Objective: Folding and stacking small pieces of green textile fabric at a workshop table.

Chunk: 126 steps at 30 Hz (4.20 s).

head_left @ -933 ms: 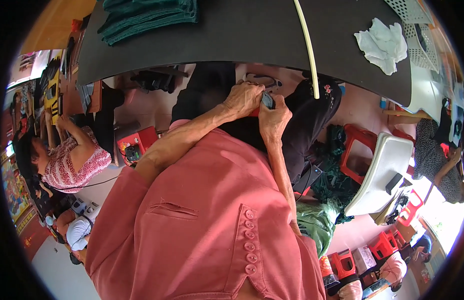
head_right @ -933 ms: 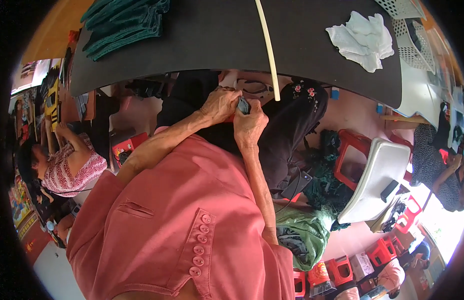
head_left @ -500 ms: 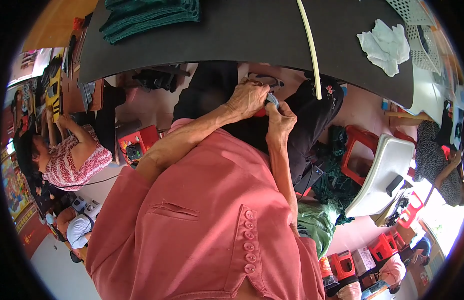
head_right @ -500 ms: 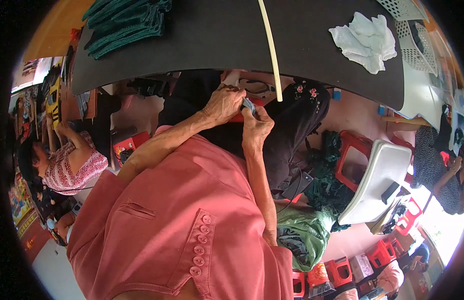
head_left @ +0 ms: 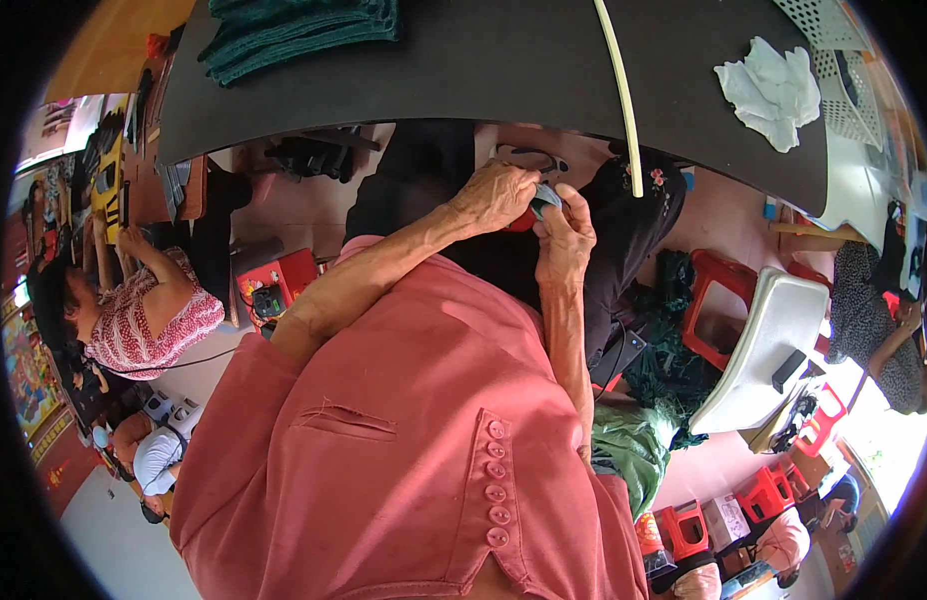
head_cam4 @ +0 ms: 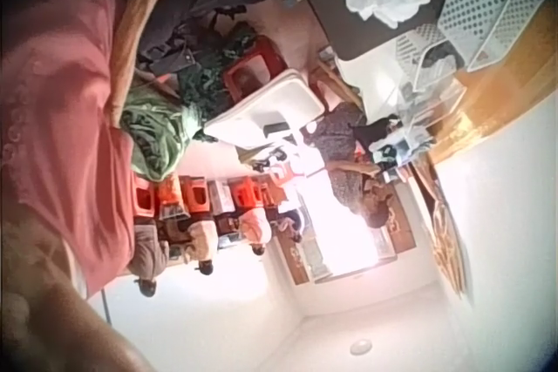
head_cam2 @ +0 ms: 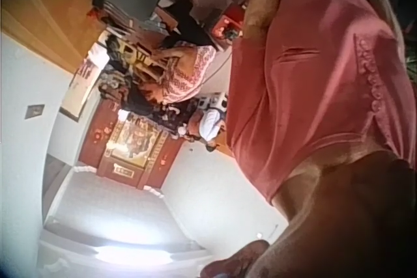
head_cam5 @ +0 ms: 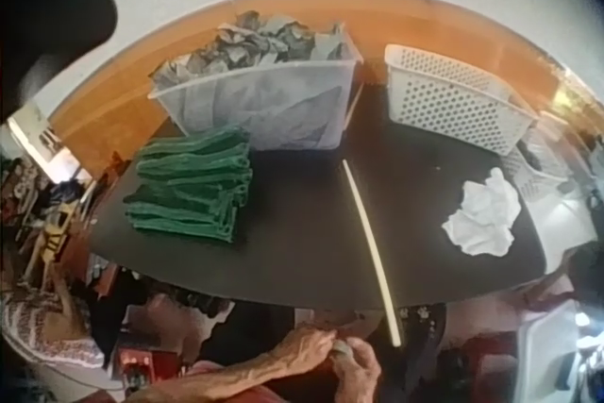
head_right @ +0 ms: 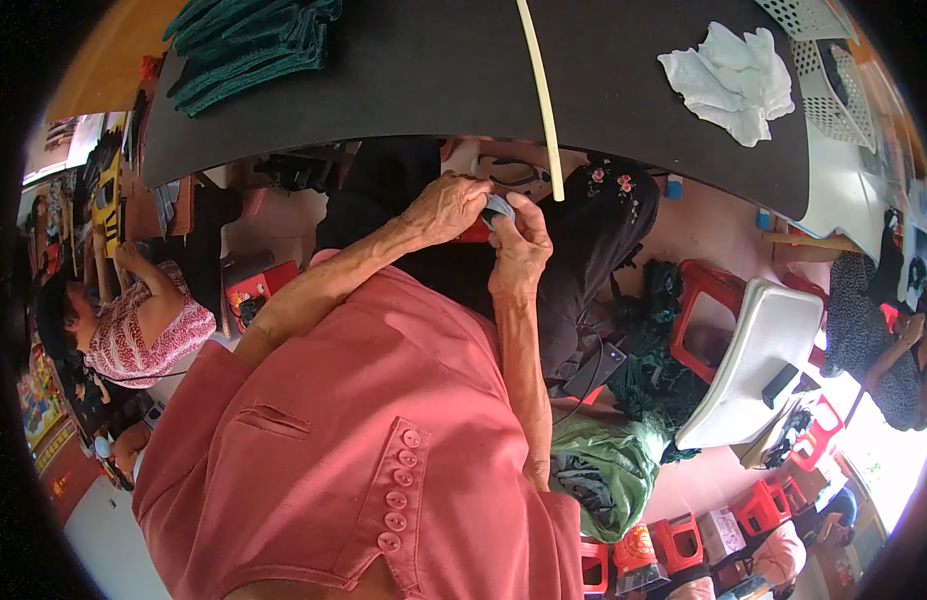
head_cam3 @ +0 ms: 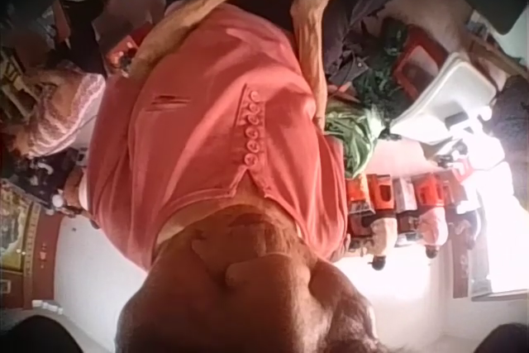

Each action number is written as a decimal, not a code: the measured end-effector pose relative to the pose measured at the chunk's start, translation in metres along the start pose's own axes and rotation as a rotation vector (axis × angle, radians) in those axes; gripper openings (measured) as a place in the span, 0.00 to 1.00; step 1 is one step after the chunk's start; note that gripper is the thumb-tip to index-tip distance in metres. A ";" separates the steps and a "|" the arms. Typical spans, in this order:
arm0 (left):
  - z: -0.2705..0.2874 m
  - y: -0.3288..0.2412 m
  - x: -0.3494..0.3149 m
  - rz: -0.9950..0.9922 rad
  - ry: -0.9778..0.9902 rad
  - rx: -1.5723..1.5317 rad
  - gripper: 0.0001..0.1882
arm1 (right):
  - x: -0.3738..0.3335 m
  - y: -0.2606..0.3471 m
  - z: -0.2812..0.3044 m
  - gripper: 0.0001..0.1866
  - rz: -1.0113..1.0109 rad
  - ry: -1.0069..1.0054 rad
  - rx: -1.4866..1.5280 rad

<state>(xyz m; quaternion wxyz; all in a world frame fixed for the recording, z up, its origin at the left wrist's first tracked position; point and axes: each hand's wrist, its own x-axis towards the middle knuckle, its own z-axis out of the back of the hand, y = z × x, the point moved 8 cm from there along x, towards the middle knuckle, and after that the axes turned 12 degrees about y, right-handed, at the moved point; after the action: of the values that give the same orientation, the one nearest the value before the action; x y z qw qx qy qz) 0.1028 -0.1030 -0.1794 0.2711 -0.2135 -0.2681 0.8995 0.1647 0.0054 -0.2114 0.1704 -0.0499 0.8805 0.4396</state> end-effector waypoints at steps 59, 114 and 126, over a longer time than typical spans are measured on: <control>0.013 0.005 -0.012 -0.080 0.044 -0.603 0.12 | -0.006 0.009 -0.060 0.27 -0.231 0.709 1.132; 0.049 0.005 -0.063 -0.206 0.030 -0.197 0.10 | -0.016 -0.001 -0.053 0.32 -0.632 0.638 0.300; 0.013 -0.014 -0.058 -0.089 0.213 0.250 0.22 | -0.012 0.006 -0.051 0.38 -0.633 0.607 0.088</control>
<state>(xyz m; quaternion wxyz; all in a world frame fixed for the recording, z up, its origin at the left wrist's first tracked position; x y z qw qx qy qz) 0.1457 -0.1330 -0.1468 0.3620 -0.2599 -0.1329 0.8853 0.1609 -0.0321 -0.1743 0.0324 -0.4365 0.8499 0.2933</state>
